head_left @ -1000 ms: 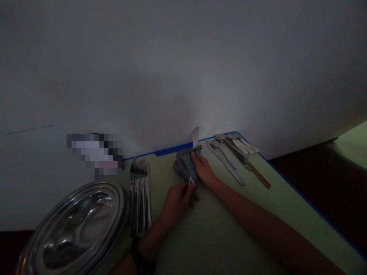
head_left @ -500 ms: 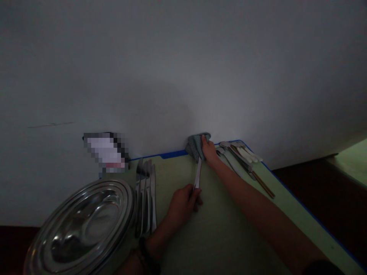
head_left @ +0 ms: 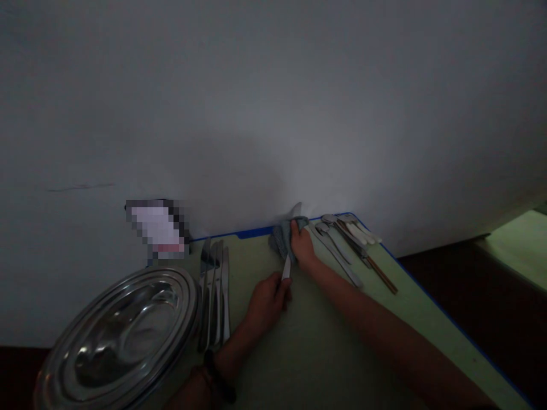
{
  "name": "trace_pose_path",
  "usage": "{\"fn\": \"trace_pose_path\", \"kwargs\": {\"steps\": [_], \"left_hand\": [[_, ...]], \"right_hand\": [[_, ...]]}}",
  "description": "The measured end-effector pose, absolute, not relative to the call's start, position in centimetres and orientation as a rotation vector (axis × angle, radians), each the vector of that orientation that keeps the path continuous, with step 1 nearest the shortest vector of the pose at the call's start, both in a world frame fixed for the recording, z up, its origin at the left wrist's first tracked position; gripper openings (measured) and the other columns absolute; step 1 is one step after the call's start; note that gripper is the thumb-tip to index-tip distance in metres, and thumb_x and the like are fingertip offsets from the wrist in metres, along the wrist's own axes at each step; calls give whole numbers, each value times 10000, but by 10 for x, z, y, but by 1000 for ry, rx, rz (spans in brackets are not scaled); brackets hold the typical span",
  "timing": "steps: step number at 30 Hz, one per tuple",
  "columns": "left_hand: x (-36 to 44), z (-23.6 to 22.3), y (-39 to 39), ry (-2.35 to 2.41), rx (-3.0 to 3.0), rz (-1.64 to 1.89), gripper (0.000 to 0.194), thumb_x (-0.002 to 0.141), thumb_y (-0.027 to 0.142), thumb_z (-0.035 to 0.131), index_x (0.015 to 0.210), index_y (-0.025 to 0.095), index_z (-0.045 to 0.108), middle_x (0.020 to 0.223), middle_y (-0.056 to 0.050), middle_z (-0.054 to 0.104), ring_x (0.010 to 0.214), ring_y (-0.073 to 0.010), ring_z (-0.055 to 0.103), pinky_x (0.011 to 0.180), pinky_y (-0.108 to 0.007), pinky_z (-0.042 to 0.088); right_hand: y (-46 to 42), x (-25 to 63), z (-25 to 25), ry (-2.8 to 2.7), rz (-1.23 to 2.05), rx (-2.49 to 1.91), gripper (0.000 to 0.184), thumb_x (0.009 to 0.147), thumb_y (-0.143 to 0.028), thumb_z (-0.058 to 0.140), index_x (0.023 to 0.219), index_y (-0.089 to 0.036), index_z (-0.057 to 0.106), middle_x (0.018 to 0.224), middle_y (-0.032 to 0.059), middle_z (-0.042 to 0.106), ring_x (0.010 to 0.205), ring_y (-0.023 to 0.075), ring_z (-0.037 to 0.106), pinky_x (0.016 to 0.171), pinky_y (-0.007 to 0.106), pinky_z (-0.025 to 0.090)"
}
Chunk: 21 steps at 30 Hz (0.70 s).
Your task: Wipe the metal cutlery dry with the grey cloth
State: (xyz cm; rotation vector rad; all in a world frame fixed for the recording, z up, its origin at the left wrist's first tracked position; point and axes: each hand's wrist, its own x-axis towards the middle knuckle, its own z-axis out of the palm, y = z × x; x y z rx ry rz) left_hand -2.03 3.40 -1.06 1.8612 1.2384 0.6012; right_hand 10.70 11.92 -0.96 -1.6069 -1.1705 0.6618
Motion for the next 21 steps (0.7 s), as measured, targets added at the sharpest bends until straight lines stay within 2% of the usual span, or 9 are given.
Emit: {"fn": "trace_pose_path", "kwargs": {"steps": [6,11,16,21], "left_hand": [[-20,-16,37,1245,1881,644,280,841,370,361,642,194,448,542,11,550,467,-136,522,507,-239,382],[-21,-14,36,1254,1897,628,258,843,363,376,668,190,453,559,6,566,466,-136,530,502,-240,381],[-20,-12,36,1281,1875,564,252,853,337,365,689,185,481,575,10,584,448,-118,522,497,-228,383],[-21,-12,35,1285,1835,544,284,853,375,366,682,186,492,575,12,590,443,-112,521,490,-221,389]], "right_hand": [[68,85,-16,-1158,747,-1636,377,822,-501,305,684,-214,508,771,114,626,779,232,593,738,359,425],[75,88,-11,-1186,817,-1582,326,829,-444,347,661,-229,525,746,74,627,756,213,589,737,353,438],[108,96,-4,-1210,633,-1624,395,845,-453,287,682,-195,537,738,114,610,793,244,588,751,378,417],[132,104,3,-1214,580,-1641,393,850,-437,278,746,-174,551,763,102,607,790,215,582,753,344,403]]}}
